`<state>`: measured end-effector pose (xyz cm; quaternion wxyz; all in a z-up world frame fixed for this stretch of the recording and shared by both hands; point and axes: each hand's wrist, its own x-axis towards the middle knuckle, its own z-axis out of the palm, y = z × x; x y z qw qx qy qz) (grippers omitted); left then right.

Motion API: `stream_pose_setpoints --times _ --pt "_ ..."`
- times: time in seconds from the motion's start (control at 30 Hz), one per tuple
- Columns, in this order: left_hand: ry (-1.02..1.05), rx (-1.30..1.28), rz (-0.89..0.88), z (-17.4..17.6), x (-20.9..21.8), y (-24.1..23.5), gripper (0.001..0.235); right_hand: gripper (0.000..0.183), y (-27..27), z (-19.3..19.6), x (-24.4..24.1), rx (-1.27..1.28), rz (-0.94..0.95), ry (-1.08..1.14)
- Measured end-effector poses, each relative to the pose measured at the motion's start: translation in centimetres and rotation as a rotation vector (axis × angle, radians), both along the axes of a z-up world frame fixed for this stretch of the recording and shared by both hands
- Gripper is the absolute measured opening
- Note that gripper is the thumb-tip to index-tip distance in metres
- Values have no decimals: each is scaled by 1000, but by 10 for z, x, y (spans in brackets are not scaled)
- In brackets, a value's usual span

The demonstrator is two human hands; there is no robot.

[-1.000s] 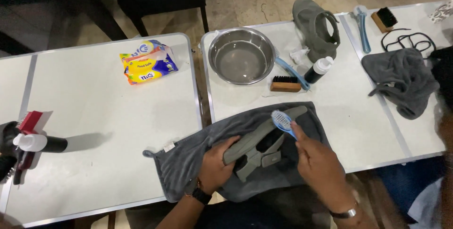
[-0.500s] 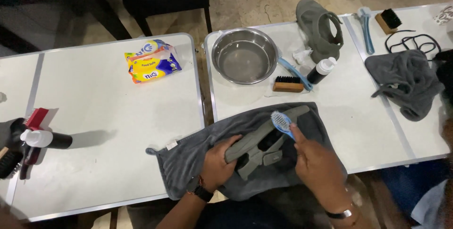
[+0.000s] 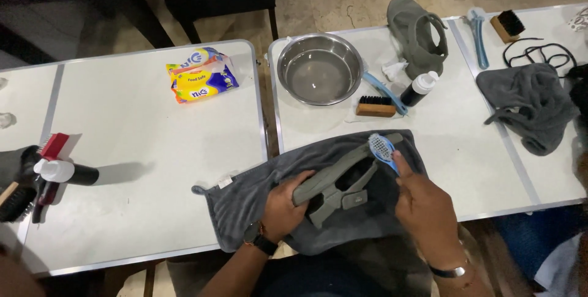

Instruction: The person scrubs a grey sneaker with a blue toothbrush, focusing on the upper and inner sections. The shoe is placed on a grey towel on a white table, and the person rotates it to access different areas while scrubbing.

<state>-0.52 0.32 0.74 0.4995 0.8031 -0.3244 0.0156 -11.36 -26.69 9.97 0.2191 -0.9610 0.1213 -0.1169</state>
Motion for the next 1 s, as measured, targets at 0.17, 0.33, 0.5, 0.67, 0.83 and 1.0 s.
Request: stream_pose_setpoints --times 0.17,0.33,0.5,0.67,0.83,1.0 --pt "-3 -21 -9 -6 1 1 49 61 40 -3 -10 180 268 192" --pt "27 -37 -34 1 2 1 48 66 46 -20 -11 116 393 331" --pt "26 -2 -17 -2 0 2 52 73 3 -13 1 -39 45 129" --pt "11 9 -24 -8 1 2 53 65 15 -4 -5 35 110 52" --pt "52 4 -29 -9 2 3 56 60 53 -13 -16 186 379 85" --pt "44 10 -21 -10 2 3 55 68 46 -23 -15 5 378 236"
